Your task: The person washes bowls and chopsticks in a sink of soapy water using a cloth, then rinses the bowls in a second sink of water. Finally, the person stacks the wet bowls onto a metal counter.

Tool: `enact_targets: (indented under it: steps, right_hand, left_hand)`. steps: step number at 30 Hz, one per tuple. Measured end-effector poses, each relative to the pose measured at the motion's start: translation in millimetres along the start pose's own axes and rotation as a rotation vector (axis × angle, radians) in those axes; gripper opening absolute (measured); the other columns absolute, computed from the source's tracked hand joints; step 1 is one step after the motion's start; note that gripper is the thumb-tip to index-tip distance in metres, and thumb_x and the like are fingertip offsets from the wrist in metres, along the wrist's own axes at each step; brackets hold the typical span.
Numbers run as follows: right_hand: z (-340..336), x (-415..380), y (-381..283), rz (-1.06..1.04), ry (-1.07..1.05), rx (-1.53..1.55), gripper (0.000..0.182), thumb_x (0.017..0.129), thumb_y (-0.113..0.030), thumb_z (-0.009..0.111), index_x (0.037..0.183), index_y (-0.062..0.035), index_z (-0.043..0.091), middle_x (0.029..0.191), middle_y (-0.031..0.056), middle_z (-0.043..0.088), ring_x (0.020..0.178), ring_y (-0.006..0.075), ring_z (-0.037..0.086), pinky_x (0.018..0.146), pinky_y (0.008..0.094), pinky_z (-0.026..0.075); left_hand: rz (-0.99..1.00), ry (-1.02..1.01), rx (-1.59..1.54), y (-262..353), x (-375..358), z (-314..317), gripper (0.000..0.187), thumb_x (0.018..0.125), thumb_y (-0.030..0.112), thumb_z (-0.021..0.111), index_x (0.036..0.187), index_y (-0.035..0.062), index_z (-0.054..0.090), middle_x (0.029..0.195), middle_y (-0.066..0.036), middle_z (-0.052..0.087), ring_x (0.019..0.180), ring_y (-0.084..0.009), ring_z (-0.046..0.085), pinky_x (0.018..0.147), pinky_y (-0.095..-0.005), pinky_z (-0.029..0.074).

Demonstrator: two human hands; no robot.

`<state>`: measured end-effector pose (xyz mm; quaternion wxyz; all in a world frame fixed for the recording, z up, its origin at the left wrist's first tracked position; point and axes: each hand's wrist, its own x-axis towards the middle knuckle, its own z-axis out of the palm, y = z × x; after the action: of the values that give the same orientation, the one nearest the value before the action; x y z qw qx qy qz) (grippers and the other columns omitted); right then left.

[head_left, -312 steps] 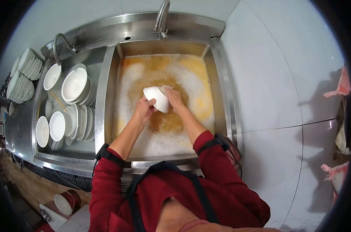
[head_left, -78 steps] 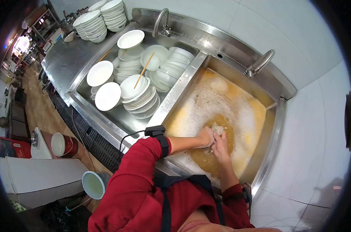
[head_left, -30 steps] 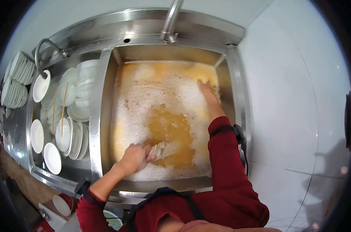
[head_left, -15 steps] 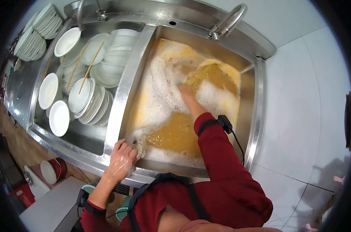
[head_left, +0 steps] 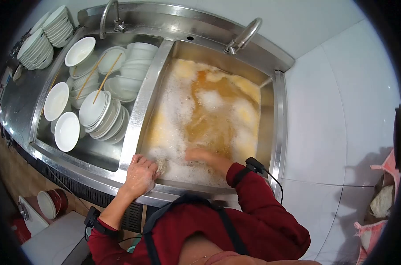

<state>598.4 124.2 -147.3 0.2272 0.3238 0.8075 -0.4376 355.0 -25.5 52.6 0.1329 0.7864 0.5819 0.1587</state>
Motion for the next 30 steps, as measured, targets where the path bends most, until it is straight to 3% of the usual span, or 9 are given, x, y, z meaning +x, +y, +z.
enact_targets:
  steps: [2, 5, 7, 11, 13, 17, 22, 27, 30]
  right_hand:
    - [16, 8, 0, -0.109, 0.154, 0.203, 0.039, 0.078, -0.034, 0.054, 0.099, -0.0031, 0.064, 0.111, 0.0180, 0.059, 0.102, 0.0313, 0.054, 0.090, 0.0407, 0.040]
    - [-28, -25, -81, 0.054, -0.340, -0.379, 0.051, 0.081, -0.045, 0.051, 0.112, -0.0053, 0.058, 0.113, 0.0184, 0.058, 0.109, 0.0314, 0.052, 0.090, 0.0434, 0.041]
    - [-58, -63, -94, -0.002, -0.011, -0.265, 0.050, 0.080, -0.047, 0.052, 0.114, -0.0109, 0.058, 0.114, 0.0144, 0.058, 0.109, 0.0297, 0.052, 0.091, 0.0424, 0.041]
    - [-58, -7, 54, 0.164, 0.071, -0.171, 0.044, 0.080, -0.043, 0.054, 0.111, -0.0126, 0.061, 0.112, 0.0119, 0.060, 0.106, 0.0272, 0.055, 0.088, 0.0411, 0.043]
    - [-123, -70, -13, 0.126, 0.361, -0.225, 0.048, 0.075, -0.042, 0.060, 0.108, -0.0079, 0.059, 0.103, 0.0155, 0.062, 0.092, 0.0285, 0.060, 0.080, 0.0387, 0.046]
    - [-89, -15, 96, 0.446, 0.228, -0.304, 0.040, 0.076, -0.042, 0.059, 0.102, -0.0115, 0.062, 0.097, 0.0143, 0.063, 0.085, 0.0301, 0.061, 0.072, 0.0393, 0.049]
    - [-58, -39, 73, 0.270, 0.176, -0.204, 0.036, 0.079, -0.039, 0.057, 0.097, -0.0087, 0.063, 0.091, 0.0137, 0.064, 0.081, 0.0262, 0.061, 0.067, 0.0369, 0.050]
    - [-149, -78, 27, 0.161, -0.035, 0.237, 0.031, 0.082, -0.035, 0.056, 0.089, -0.0064, 0.063, 0.080, 0.0088, 0.063, 0.069, 0.0183, 0.059, 0.058, 0.0323, 0.050]
    - [-224, -89, 63, 0.118, 0.411, 0.341, 0.029, 0.088, -0.032, 0.049, 0.089, -0.0074, 0.064, 0.075, 0.0046, 0.060, 0.063, 0.0123, 0.056, 0.052, 0.0285, 0.048]
  left_hand:
    - [0.007, -0.015, 0.006, 2, 0, -1, 0.017, 0.067, 0.020, 0.068, 0.070, 0.0066, 0.058, 0.073, -0.009, 0.058, 0.079, -0.0249, 0.055, 0.088, -0.0408, 0.037]
    - [0.002, -0.021, 0.020, 1, 2, -3, 0.017, 0.067, 0.020, 0.069, 0.069, 0.0065, 0.058, 0.072, -0.009, 0.058, 0.079, -0.0253, 0.055, 0.088, -0.0409, 0.037]
    - [-0.010, -0.023, 0.017, 4, 3, -4, 0.013, 0.068, 0.017, 0.067, 0.069, 0.0067, 0.059, 0.070, -0.009, 0.058, 0.077, -0.0245, 0.056, 0.088, -0.0396, 0.037]
    - [-0.022, -0.027, 0.031, 5, 6, -5, 0.013, 0.068, 0.017, 0.067, 0.070, 0.0066, 0.060, 0.070, -0.009, 0.059, 0.077, -0.0243, 0.056, 0.089, -0.0397, 0.037]
    - [-0.046, -0.051, 0.042, 6, 6, -5, 0.014, 0.068, 0.018, 0.068, 0.070, 0.0066, 0.060, 0.069, -0.009, 0.058, 0.077, -0.0242, 0.056, 0.088, -0.0398, 0.037]
    - [-0.049, -0.043, 0.043, 6, 8, -3, 0.015, 0.067, 0.019, 0.068, 0.069, 0.0069, 0.060, 0.069, -0.009, 0.058, 0.077, -0.0242, 0.055, 0.088, -0.0399, 0.037]
    - [-0.055, -0.068, 0.005, 9, 15, -6, 0.016, 0.066, 0.019, 0.069, 0.067, 0.0068, 0.059, 0.069, -0.009, 0.057, 0.076, -0.0242, 0.054, 0.087, -0.0388, 0.037]
    - [-0.074, -0.066, -0.023, 10, 17, -6, 0.018, 0.063, 0.018, 0.070, 0.065, 0.0064, 0.057, 0.069, -0.009, 0.055, 0.074, -0.0257, 0.052, 0.076, -0.0377, 0.037]
    - [-0.077, -0.070, -0.015, 9, 16, -3, 0.016, 0.065, 0.018, 0.069, 0.065, 0.0073, 0.058, 0.069, -0.009, 0.056, 0.074, -0.0255, 0.052, 0.075, -0.0378, 0.037]
